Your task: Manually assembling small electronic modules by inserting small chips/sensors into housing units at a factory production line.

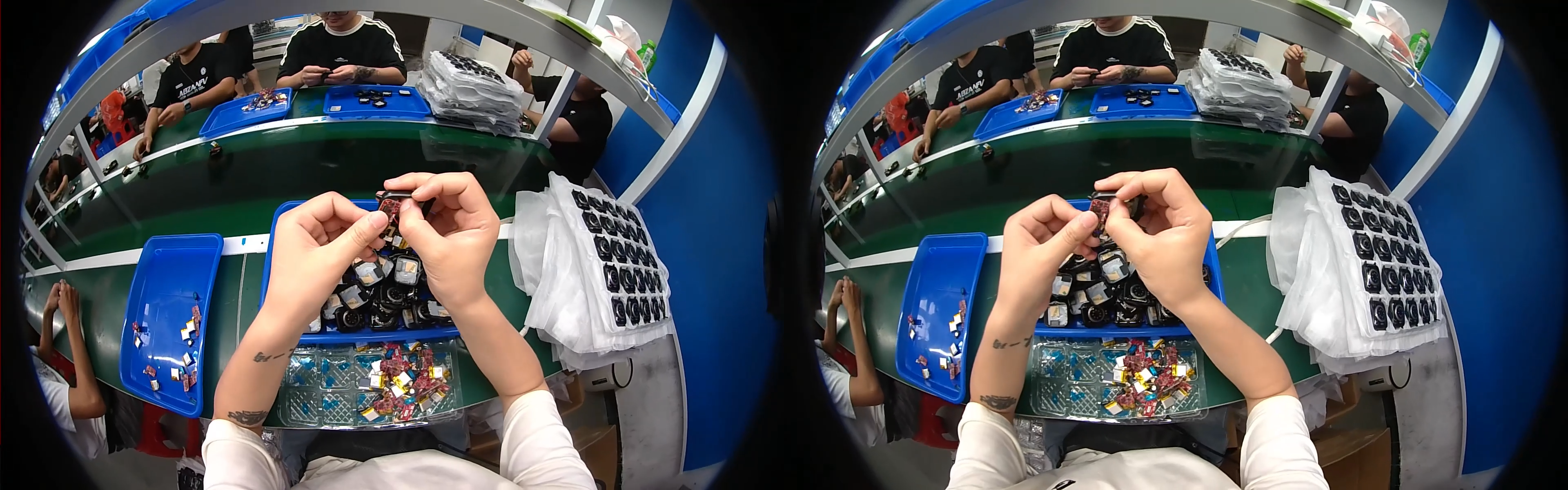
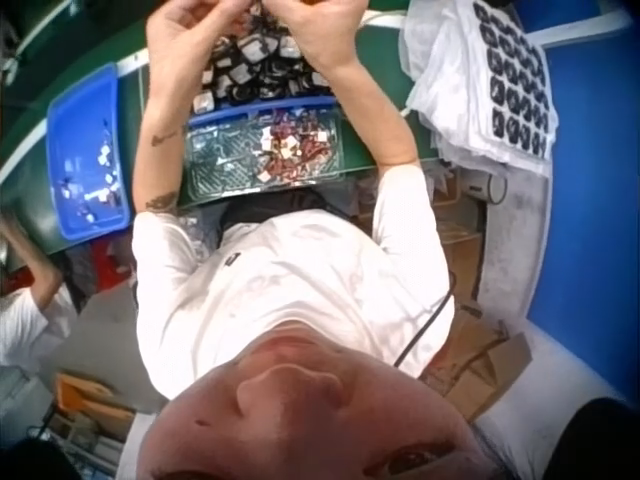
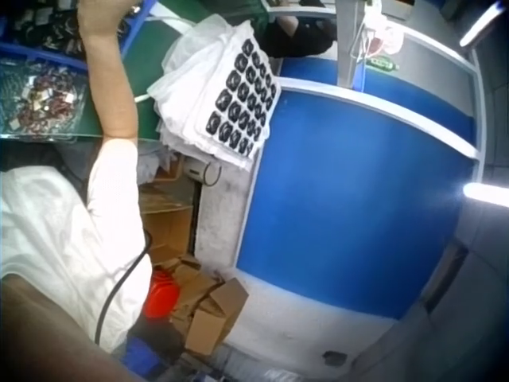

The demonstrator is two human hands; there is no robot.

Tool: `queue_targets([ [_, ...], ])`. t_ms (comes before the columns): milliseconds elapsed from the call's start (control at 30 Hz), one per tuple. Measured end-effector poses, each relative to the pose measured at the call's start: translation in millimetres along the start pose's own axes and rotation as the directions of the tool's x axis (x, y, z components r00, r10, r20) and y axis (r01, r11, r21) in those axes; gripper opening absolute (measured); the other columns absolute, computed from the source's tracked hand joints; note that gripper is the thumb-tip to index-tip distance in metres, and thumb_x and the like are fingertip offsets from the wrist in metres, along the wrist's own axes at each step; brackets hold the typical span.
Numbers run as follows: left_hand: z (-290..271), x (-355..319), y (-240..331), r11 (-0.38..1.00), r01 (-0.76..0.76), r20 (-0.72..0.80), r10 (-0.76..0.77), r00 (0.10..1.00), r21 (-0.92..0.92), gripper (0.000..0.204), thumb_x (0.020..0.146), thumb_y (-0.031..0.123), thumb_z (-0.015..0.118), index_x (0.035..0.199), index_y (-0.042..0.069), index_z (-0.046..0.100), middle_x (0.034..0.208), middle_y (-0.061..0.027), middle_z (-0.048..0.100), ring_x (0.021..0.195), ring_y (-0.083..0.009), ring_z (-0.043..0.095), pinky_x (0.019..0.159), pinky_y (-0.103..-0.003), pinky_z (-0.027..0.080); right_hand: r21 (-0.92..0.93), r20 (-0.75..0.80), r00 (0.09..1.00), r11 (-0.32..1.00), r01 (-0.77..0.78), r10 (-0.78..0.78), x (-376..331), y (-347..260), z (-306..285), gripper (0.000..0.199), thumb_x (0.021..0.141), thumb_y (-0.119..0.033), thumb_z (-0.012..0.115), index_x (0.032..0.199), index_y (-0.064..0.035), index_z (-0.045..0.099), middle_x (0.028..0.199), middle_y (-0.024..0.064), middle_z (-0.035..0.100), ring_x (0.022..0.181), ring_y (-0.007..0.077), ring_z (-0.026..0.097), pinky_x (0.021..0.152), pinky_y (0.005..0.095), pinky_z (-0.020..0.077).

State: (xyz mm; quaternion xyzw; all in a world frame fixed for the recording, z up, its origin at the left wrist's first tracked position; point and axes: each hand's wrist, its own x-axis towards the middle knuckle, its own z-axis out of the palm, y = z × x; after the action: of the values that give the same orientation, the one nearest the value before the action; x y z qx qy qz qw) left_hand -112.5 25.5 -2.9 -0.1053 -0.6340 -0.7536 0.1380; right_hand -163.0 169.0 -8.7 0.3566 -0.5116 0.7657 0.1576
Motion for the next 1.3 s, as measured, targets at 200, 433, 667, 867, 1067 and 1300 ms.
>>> queue_targets([
  [200,1.7,2.7,-5.3,1.0,-0.015,-0.031,0.014,0.999,-0.017,0.016,0.087,0.013,0.069,0.082,0.002,0.059,0.078,-0.0052,0.066,0.07,-0.0077,0.063,0.062,-0.02,0.052,-0.065,0.067,0.991,0.991,0.121,-0.117,-1.3,1.9,4.3,0.018,0.082,0.01,0.06,0.095,0.0001,0.052,0.103,0.0144,0.062,0.09,0.0152,0.063,0.081,0.0273,0.053],
  [433,3.4,11.2,-12.1,0.959,-0.162,-0.078,0.184,0.98,0.232,0.013,0.086,0.007,0.068,0.096,-0.001,0.066,0.083,-0.0029,0.065,0.075,-0.0058,0.059,0.061,-0.021,0.05,-0.102,0.033,0.998,0.993,-0.058,0.062,-0.2,-3.7,2.2,0.018,0.084,0.006,0.064,0.098,-0.0001,0.055,0.1,0.0095,0.064,0.093,0.0127,0.062,0.08,0.025,0.0524],
  [667,-57.1,48.4,-39.3,0.869,-0.127,-0.203,0.25,0.947,0.478,0.017,0.088,0.013,0.066,0.09,-0.003,0.069,0.078,-0.004,0.068,0.073,-0.0063,0.061,0.066,-0.02,0.047,-0.611,0.142,0.972,0.755,0.236,-0.189,11.2,-9.4,-20.5,0.019,0.079,-0.004,0.067,0.097,0.0001,0.061,0.097,0.0095,0.065,0.088,0.0189,0.064,0.08,0.0301,0.0492],
  [867,-193.6,108.8,-98.1,0.373,0.506,-0.601,0.207,0.772,0.778,0.027,0.083,0.033,0.068,0.085,0.007,0.075,0.076,-0.0064,0.072,0.079,-0.0197,0.069,0.073,-0.035,0.052,-0.517,0.2,0.963,0.815,0.262,-0.183,13.6,-30.6,-20.1,0.008,0.08,-0.003,0.064,0.086,0.0012,0.062,0.079,0.0088,0.066,0.074,0.0161,0.066,0.068,0.0272,0.0505],
  [1067,-235.7,110.5,-147.1,0.07,0.647,-0.651,0.068,0.756,0.759,0.033,0.075,0.038,0.072,0.089,0.008,0.073,0.095,-0.0159,0.07,0.093,-0.0343,0.067,0.083,-0.041,0.052,-0.504,0.185,0.982,0.854,0.125,-0.034,13.2,-33.8,-20.6,0.009,0.081,-0.005,0.065,0.086,0.0024,0.065,0.075,0.0077,0.068,0.071,0.0128,0.066,0.069,0.0253,0.0519],
  [1300,-165.9,89.2,-69.2,0.125,0.28,-0.301,0.207,0.931,0.952,0.039,0.085,0.039,0.064,0.07,0.003,0.065,0.066,-0.0149,0.065,0.065,-0.0299,0.065,0.062,-0.039,0.05,-0.476,0.249,0.965,0.857,0.197,-0.084,14.5,-32.2,-22.9,0.013,0.079,-0.012,0.068,0.076,0.0005,0.066,0.071,0.0113,0.068,0.065,0.0183,0.069,0.059,0.0268,0.0515],
])
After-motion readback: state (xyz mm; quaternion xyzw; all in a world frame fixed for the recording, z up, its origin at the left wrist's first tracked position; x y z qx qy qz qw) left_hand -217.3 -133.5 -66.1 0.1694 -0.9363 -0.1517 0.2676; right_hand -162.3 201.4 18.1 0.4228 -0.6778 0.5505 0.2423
